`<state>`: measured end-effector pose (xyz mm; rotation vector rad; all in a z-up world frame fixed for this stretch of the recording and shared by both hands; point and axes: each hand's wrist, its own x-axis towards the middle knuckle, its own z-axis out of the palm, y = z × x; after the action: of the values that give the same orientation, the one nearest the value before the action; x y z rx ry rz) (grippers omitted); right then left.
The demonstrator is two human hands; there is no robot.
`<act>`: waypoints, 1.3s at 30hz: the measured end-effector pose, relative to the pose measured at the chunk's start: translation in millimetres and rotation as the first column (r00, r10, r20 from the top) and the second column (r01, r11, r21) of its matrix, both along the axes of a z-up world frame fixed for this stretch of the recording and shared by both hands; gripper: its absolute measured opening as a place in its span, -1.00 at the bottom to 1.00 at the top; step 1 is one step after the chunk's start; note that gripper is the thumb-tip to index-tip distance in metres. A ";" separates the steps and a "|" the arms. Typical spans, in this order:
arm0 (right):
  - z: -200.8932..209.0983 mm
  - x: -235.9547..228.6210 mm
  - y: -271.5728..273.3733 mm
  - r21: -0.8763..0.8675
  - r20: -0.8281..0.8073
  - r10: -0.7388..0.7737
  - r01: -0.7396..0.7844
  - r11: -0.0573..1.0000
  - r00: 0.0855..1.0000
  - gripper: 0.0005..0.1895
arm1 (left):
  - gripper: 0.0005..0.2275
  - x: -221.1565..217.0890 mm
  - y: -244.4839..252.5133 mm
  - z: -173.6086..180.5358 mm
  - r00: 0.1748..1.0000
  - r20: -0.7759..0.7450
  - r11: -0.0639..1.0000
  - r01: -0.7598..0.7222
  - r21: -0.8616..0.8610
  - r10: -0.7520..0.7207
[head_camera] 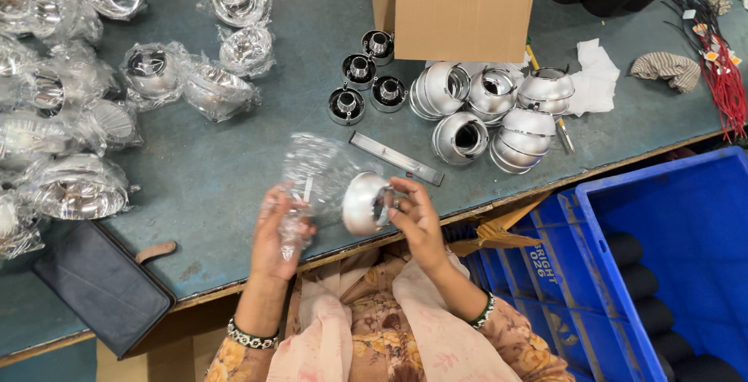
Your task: The person repeatedly picks up small silver metal parts from a table, wraps each one in clear plastic film, and places the wrapped items into a blue crate. The process is continuous and repetitive throughout the clip.
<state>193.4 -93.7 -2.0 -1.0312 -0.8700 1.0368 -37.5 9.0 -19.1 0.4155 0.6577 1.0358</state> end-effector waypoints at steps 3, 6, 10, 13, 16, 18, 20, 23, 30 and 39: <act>-3.1 23.9 -4.0 -0.124 -0.047 -0.105 0.099 0.987 0.993 -0.50 | -0.74 -21.8 7.6 1.9 0.994 -0.060 0.991 -0.091 0.093 0.097; 3.5 54.8 -9.9 -0.106 0.007 -0.257 0.257 0.961 0.966 -0.50 | -0.72 -35.4 5.6 2.3 0.907 -0.343 0.938 -0.131 0.321 0.244; 21.6 98.0 -9.8 0.008 0.118 -0.424 0.426 0.905 0.898 -0.51 | -0.71 -38.2 -3.1 -0.3 0.764 -0.515 0.835 -0.055 0.548 0.388; 39.8 131.2 11.1 0.082 0.243 -0.464 0.458 0.885 0.852 -0.53 | -0.71 -28.6 -4.0 -4.4 0.754 -0.498 0.818 -0.090 0.568 0.428; 58.3 164.5 56.0 0.160 0.440 -0.435 0.408 0.899 0.785 -0.58 | -0.71 -25.6 -4.1 -5.5 0.741 -0.532 0.816 -0.037 0.577 0.410; 66.9 178.6 86.5 0.165 0.575 -0.439 0.428 0.889 0.690 -0.64 | -0.71 -25.6 -3.2 -3.4 0.731 -0.544 0.809 -0.020 0.587 0.413; 68.2 186.3 108.2 0.200 0.707 -0.445 0.448 0.871 0.550 -0.66 | -0.72 -27.0 -3.7 -0.9 0.721 -0.552 0.807 -0.016 0.590 0.418; 62.8 191.8 124.5 0.261 0.835 -0.433 0.450 0.854 0.339 -0.69 | -0.72 -25.0 -3.6 1.4 0.709 -0.564 0.809 -0.017 0.587 0.424; 53.0 189.1 125.5 0.196 0.924 -0.316 0.446 0.873 0.213 -0.71 | -0.74 -25.4 -3.1 3.5 0.660 -0.628 0.810 0.049 0.584 0.413; 68.8 95.5 55.3 0.295 0.801 -0.457 0.408 0.864 0.386 -0.67 | -0.75 -27.6 -1.5 6.8 0.549 -0.669 0.779 0.050 0.625 0.501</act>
<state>288.9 -38.5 66.9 -1.6678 -1.2998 -0.0547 -65.1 7.5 -12.3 1.4685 1.2575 1.2989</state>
